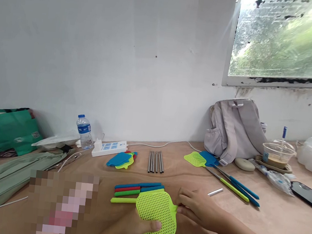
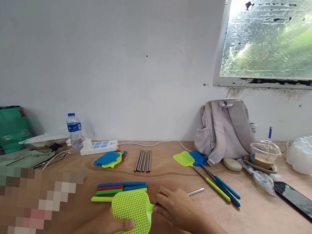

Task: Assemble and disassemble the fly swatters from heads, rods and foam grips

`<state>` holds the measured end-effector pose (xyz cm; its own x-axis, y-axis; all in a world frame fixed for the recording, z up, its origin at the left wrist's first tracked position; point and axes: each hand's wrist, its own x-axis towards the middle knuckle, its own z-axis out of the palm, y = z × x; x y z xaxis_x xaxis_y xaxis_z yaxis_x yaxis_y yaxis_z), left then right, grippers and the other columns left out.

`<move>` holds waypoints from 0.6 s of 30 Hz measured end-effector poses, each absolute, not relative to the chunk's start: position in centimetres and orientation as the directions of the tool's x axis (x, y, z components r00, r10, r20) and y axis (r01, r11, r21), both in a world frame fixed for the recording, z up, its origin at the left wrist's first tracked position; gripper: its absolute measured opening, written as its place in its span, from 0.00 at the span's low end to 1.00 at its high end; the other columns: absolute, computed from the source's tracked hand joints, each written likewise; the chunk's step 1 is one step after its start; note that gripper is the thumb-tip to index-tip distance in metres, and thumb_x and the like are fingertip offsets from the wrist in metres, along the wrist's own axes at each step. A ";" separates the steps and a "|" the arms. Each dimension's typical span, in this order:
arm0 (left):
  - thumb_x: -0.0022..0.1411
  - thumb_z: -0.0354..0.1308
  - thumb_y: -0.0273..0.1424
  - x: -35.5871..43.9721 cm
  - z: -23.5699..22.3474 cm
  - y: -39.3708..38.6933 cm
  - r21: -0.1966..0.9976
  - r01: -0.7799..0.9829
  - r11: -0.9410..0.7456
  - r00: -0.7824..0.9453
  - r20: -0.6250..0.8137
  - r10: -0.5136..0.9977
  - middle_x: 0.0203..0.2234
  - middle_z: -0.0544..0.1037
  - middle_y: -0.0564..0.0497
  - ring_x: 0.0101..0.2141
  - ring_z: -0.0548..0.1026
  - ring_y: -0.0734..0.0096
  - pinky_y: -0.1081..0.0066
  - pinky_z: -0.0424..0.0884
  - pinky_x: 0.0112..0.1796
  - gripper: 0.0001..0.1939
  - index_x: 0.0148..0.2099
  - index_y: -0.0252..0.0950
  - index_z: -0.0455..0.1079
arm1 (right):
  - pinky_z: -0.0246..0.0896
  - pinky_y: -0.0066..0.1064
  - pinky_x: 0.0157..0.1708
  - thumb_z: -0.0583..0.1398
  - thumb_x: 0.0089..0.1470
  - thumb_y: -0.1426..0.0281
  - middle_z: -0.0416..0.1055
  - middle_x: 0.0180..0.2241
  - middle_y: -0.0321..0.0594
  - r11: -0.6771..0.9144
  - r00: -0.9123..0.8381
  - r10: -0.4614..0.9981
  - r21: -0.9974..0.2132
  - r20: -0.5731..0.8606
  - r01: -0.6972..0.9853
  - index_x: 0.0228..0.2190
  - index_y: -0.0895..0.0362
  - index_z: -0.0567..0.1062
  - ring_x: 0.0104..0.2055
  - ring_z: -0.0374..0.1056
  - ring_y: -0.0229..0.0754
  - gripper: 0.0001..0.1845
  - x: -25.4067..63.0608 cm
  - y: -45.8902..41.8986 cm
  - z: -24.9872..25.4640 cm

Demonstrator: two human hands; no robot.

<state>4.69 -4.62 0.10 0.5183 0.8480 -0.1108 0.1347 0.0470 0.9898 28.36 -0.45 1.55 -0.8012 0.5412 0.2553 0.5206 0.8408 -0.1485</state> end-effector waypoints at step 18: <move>0.46 0.61 0.40 4.6 -0.4 -4.4 0.955 0.084 0.284 0.481 -0.289 0.828 0.21 0.71 0.52 0.14 0.63 0.81 0.79 0.53 0.13 0.21 0.39 0.30 0.70 | 0.50 0.27 0.20 0.52 0.56 0.64 0.65 0.27 0.36 0.870 -0.779 0.470 -0.073 0.415 0.487 0.26 0.53 0.70 0.22 0.56 0.35 0.11 31.4 5.1 -0.4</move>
<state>4.60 -4.41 -0.44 0.4808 0.8280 -0.2886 0.0838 0.2842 0.9551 31.44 5.10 -0.45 -0.7789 0.4703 0.4149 0.4869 0.8704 -0.0727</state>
